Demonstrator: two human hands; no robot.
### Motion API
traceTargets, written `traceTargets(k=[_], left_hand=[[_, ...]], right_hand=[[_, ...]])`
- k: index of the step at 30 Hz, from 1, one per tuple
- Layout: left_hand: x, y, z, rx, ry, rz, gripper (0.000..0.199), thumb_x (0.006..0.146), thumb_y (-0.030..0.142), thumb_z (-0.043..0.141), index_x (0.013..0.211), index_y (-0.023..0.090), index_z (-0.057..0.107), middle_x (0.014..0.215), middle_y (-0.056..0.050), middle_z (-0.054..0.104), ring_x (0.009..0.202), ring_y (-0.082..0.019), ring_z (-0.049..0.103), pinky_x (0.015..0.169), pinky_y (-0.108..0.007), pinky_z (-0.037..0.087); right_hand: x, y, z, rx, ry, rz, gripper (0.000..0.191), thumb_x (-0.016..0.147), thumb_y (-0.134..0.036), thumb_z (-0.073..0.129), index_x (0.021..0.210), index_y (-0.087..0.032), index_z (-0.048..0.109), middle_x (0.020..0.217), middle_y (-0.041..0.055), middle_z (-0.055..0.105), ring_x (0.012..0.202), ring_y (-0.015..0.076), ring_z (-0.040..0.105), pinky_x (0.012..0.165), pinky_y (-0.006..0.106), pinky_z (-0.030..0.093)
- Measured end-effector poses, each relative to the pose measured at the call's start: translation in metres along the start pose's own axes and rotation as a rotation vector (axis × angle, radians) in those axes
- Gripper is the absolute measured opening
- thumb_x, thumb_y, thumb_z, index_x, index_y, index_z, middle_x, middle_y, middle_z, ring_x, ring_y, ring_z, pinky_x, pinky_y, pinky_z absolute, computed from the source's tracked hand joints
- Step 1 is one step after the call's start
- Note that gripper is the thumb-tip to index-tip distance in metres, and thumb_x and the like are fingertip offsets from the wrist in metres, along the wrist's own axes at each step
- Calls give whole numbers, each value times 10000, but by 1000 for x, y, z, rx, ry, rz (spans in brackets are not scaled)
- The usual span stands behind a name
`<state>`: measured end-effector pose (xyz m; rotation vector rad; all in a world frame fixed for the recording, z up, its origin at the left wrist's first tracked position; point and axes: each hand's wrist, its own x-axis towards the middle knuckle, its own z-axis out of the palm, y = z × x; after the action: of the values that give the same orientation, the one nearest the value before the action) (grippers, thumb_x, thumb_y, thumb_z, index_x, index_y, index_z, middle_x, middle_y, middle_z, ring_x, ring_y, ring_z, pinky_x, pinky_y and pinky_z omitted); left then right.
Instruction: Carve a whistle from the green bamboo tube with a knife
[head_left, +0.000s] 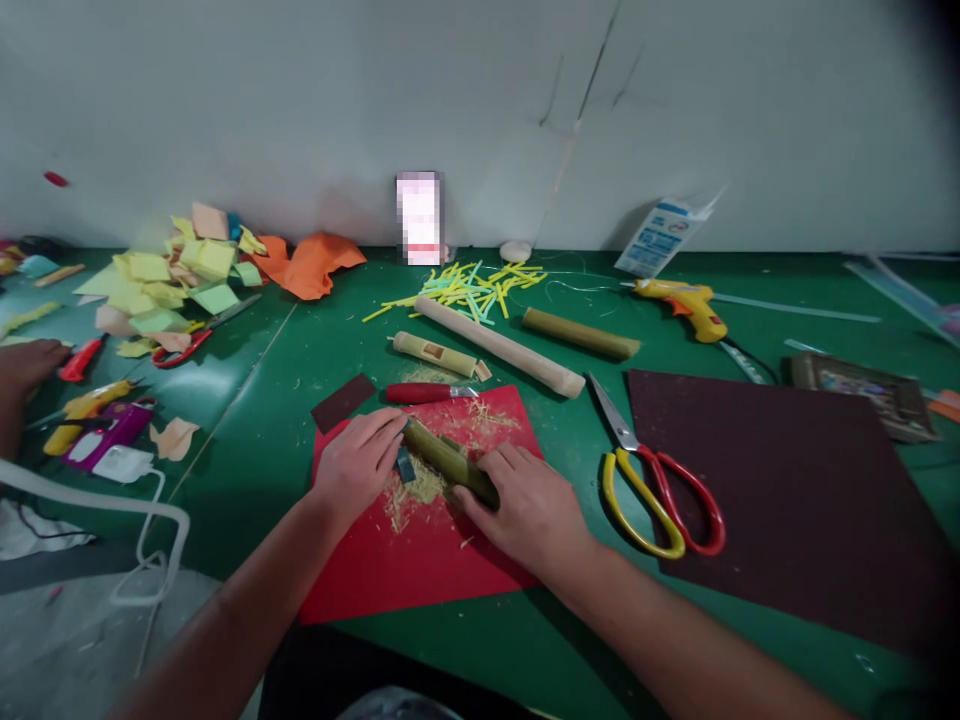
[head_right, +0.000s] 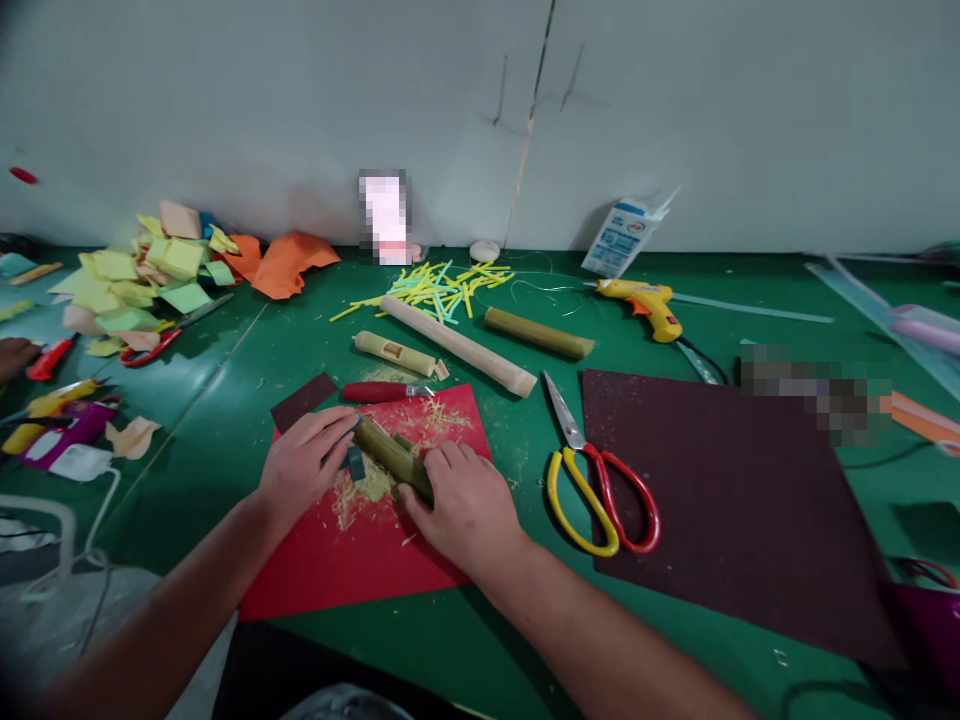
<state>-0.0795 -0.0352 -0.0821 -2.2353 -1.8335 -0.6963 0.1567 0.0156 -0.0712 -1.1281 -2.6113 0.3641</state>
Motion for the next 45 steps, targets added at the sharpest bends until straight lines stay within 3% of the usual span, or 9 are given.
traceTargets(k=[5, 18, 27, 38, 45], left_hand=[[3, 3, 2, -52, 16, -33, 268, 917, 202, 494, 1154, 215, 617, 1142, -73, 665, 1039, -216, 631, 952, -376, 519], [4, -6, 1, -191, -51, -92, 276, 925, 234, 483, 1174, 232, 603, 1206, -52, 626, 1100, -198, 599, 975, -366, 506], [7, -8, 2, -211, -40, -68, 256, 920, 230, 492, 1139, 218, 625, 1182, -56, 633, 1093, -200, 597, 971, -372, 495], [10, -11, -2, -241, -25, -48, 227, 916, 222, 497, 1092, 193, 637, 1140, -60, 637, 1045, -185, 604, 944, -331, 492], [9, -8, 1, -198, 15, -26, 224, 927, 236, 488, 1075, 183, 648, 1077, -68, 627, 995, -185, 606, 897, -330, 503]], right_hand=[[-1, -2, 2, 64, 10, 0, 285, 838, -398, 571, 1030, -188, 589, 911, 55, 649, 861, 238, 599, 710, 345, 433], [1, -2, 5, 39, 55, -20, 264, 824, -387, 587, 993, -184, 595, 897, 70, 627, 837, 245, 561, 719, 371, 438], [4, -4, 3, -8, 49, -31, 196, 818, -373, 593, 860, -183, 567, 857, 58, 608, 802, 215, 569, 666, 321, 412], [3, -4, 5, -13, 73, -97, 195, 855, -356, 556, 895, -166, 577, 900, 81, 614, 827, 222, 558, 701, 333, 419], [5, -7, 1, -27, 31, -46, 195, 855, -369, 560, 878, -175, 558, 897, 64, 611, 842, 219, 569, 676, 319, 412]])
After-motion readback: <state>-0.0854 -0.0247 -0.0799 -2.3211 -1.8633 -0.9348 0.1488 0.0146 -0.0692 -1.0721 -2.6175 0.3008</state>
